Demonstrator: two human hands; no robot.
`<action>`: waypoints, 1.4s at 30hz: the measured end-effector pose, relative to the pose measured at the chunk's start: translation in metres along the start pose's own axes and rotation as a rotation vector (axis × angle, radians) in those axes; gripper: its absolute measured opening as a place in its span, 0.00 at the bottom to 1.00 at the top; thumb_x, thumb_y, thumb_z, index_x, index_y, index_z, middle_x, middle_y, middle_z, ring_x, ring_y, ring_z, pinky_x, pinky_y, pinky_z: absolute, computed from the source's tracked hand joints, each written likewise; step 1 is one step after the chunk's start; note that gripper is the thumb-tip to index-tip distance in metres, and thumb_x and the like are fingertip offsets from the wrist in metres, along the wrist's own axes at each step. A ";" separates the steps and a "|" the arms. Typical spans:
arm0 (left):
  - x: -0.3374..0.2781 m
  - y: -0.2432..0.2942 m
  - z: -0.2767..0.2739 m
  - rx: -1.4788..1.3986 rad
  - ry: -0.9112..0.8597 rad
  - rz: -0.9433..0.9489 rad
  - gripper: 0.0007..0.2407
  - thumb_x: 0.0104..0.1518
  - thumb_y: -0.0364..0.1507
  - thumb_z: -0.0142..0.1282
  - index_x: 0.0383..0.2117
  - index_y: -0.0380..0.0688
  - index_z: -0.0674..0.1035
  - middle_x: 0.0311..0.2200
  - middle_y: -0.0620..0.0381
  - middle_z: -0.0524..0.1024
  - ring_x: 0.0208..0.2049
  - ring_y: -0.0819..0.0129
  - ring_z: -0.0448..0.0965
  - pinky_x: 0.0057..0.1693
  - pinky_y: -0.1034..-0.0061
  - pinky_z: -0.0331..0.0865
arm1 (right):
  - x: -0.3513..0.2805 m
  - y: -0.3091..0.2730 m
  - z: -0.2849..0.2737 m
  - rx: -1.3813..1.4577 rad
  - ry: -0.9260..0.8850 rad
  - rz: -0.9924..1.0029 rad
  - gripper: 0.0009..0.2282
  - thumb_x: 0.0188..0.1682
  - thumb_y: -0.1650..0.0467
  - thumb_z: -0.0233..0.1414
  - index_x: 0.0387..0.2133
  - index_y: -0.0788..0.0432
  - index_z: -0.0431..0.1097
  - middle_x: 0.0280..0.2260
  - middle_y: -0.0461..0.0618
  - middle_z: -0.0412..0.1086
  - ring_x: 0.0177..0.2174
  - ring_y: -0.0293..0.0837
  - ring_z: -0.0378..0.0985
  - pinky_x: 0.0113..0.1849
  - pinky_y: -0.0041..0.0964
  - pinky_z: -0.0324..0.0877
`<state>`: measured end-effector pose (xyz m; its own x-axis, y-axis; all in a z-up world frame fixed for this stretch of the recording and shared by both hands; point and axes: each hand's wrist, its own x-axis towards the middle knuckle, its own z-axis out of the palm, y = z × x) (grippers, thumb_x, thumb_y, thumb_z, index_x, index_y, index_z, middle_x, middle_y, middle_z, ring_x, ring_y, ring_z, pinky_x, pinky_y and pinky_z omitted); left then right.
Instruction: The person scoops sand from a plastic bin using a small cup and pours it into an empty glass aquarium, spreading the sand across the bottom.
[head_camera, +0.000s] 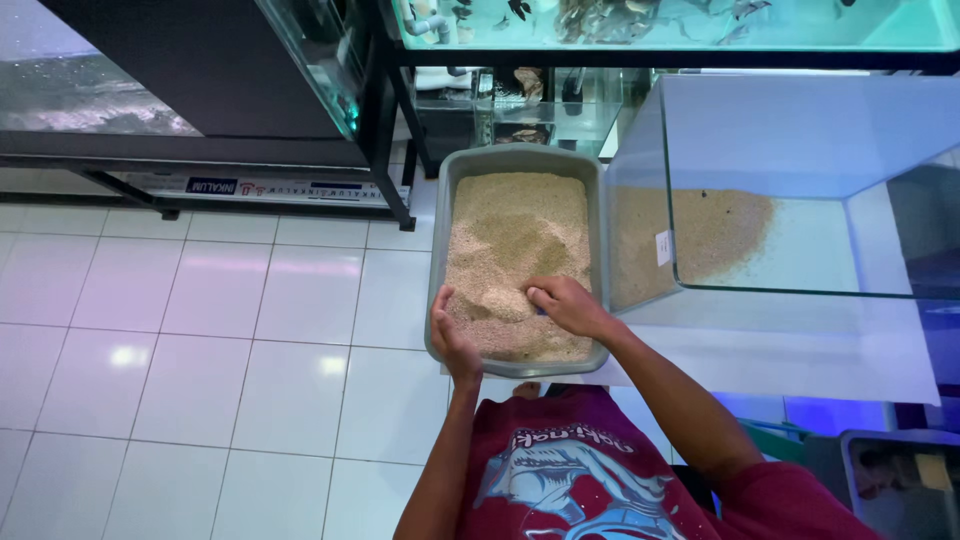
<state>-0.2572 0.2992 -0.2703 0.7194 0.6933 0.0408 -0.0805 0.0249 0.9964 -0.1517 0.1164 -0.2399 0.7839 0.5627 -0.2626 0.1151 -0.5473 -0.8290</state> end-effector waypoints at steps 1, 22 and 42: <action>0.003 0.009 0.006 -0.002 -0.004 0.000 0.23 0.71 0.40 0.29 0.59 0.36 0.73 0.57 0.42 0.73 0.66 0.48 0.65 0.72 0.57 0.48 | -0.004 -0.014 -0.006 0.000 0.004 0.002 0.13 0.55 0.65 0.45 0.42 0.52 0.78 0.32 0.59 0.78 0.39 0.62 0.80 0.44 0.55 0.72; 0.010 0.170 0.126 -1.164 -0.244 -0.581 0.27 0.69 0.46 0.35 0.54 0.33 0.77 0.52 0.36 0.77 0.57 0.42 0.76 0.64 0.50 0.69 | -0.078 -0.159 -0.122 -0.018 0.441 -0.216 0.11 0.56 0.65 0.45 0.37 0.51 0.78 0.24 0.60 0.75 0.29 0.66 0.78 0.35 0.56 0.72; -0.038 0.161 0.313 -0.510 -0.873 -0.551 0.24 0.67 0.48 0.42 0.58 0.44 0.77 0.57 0.50 0.76 0.61 0.54 0.72 0.64 0.58 0.61 | -0.178 -0.057 -0.294 -0.232 0.519 0.078 0.14 0.58 0.65 0.42 0.47 0.55 0.74 0.37 0.70 0.75 0.42 0.75 0.74 0.44 0.69 0.68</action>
<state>-0.0815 0.0509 -0.0884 0.9602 -0.2325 -0.1549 0.2665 0.5963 0.7572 -0.1180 -0.1345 -0.0007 0.9855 0.1696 0.0065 0.1299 -0.7294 -0.6716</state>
